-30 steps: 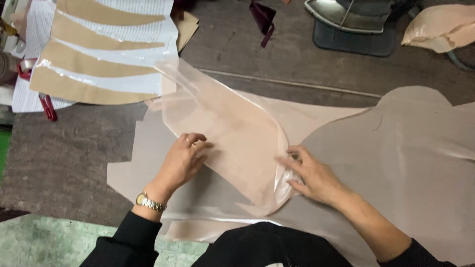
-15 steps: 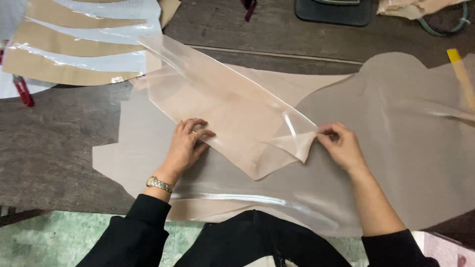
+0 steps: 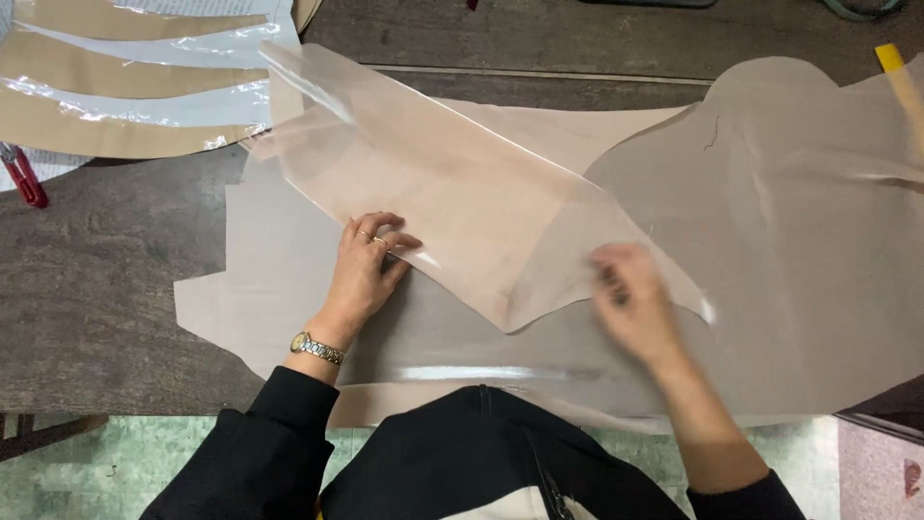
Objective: The person smooths a large piece of light-colored fabric on a work table, then places a paper pattern on top of it. They adjust the pattern's position, lift it to check the fabric underneath, and reposition it multiple times to align it correctly.
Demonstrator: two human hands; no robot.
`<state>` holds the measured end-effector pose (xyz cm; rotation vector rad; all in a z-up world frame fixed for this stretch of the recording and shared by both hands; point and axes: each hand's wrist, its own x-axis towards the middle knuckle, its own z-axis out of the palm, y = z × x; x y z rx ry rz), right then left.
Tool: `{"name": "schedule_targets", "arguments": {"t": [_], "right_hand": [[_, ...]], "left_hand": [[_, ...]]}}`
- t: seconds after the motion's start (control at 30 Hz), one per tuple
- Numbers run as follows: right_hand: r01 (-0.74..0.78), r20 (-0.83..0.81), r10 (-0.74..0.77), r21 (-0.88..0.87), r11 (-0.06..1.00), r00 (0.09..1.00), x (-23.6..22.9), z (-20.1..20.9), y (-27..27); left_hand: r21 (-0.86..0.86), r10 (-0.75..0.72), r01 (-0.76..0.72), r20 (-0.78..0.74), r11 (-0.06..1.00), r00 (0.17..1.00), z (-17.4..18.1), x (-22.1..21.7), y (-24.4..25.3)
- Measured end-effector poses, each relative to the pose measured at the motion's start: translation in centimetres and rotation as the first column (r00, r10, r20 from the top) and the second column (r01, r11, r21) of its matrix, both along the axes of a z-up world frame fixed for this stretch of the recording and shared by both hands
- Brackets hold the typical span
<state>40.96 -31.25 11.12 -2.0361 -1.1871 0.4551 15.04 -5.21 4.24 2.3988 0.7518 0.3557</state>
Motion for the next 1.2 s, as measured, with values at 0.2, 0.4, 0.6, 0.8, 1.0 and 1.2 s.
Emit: {"name": "schedule_targets", "arguments": {"t": [0.2,0.4,0.6,0.8,1.0,1.2], "right_hand": [[-0.387,0.252,0.433,-0.212,0.897,0.865,-4.0,-3.5,0.1],[0.129,-0.009,-0.130,-0.035,0.991,0.992,3.5,-4.4,4.3],[0.162,0.019,-0.166,0.125,0.979,0.986,4.0,-0.1,7.1],[-0.022,-0.103,0.018,-0.034,0.999,0.995,0.9,-0.5,8.4],[0.036,-0.204,-0.050,-0.072,0.997,0.978,2.3,-2.4,10.2],[-0.110,-0.045,0.107,-0.077,0.991,0.993,2.0,-0.9,13.2]], "left_hand": [[0.125,0.029,-0.008,-0.167,0.992,0.986,0.7,0.7,1.1],[-0.269,0.076,-0.104,-0.113,0.957,0.991,1.2,3.0,5.1],[-0.373,0.204,-0.260,-0.181,0.891,0.962,-1.1,5.4,8.8],[-0.427,0.192,-0.249,-0.174,0.869,0.966,-1.9,5.7,9.0],[-0.356,0.194,-0.269,-0.232,0.895,0.953,-1.3,5.1,8.0],[-0.122,0.270,-0.277,-0.075,0.953,0.960,5.9,3.9,6.5]]}}
